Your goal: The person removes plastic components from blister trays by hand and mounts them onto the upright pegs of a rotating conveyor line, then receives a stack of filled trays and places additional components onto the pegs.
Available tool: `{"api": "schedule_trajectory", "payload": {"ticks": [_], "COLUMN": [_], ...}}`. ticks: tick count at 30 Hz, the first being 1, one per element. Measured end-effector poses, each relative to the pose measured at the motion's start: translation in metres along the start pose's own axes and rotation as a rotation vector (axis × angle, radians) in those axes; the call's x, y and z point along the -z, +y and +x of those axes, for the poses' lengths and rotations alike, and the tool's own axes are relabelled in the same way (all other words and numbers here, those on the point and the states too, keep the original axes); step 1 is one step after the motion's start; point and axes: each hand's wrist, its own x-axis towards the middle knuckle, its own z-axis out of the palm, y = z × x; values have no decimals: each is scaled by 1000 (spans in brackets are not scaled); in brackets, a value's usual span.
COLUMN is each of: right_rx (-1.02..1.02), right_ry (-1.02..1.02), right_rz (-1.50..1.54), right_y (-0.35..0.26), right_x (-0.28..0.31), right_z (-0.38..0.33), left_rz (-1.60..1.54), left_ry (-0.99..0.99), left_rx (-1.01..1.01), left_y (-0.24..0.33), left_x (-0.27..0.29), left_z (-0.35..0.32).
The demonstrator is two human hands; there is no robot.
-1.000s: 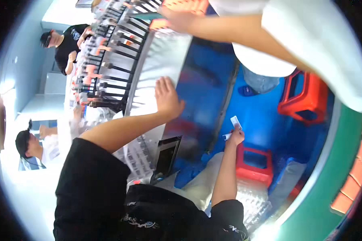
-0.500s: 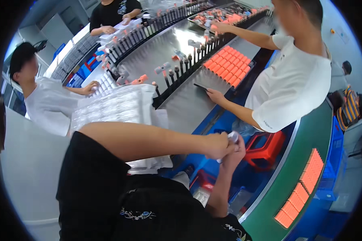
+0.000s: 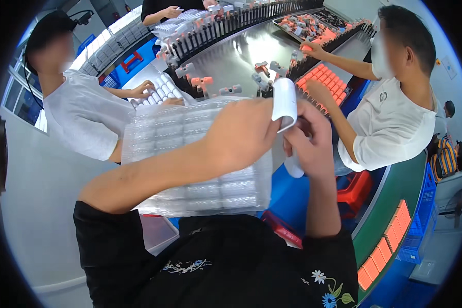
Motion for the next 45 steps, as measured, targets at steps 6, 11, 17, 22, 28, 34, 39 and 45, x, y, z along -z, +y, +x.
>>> {"api": "schedule_trajectory", "payload": {"ticks": [6,11,17,22,28,34,39,45], "right_rx": [61,-173,-297,-98,-169,-78,33,-453], "right_ry": [-462,-762,-371,-278,-308,-18,-169,-78], "right_rz": [-702,-770,-914,-1198,-1085,-898,-583,-666], "right_y": [-33,-10,3,27,11,44,104,159], "right_x": [-53,-77,-116,-152,-147,-60,-13,20], "right_z": [46,55,49,38,39,84,151,181], "left_rz": [217,360,144,-643,-706,-579,-423,-329], "left_ry": [-34,-215,-468,-210,203,380,504,548], "left_rx": [-262,-566,-490,-539,-556,-431,-354,-292], "left_y": [-72,-123,-153,-175,-156,-118,-92,-70], "left_x": [62,83,126,189,221,180,183,178], "left_z": [-41,-84,-115,-151,-206,-193,-168,-180]}}
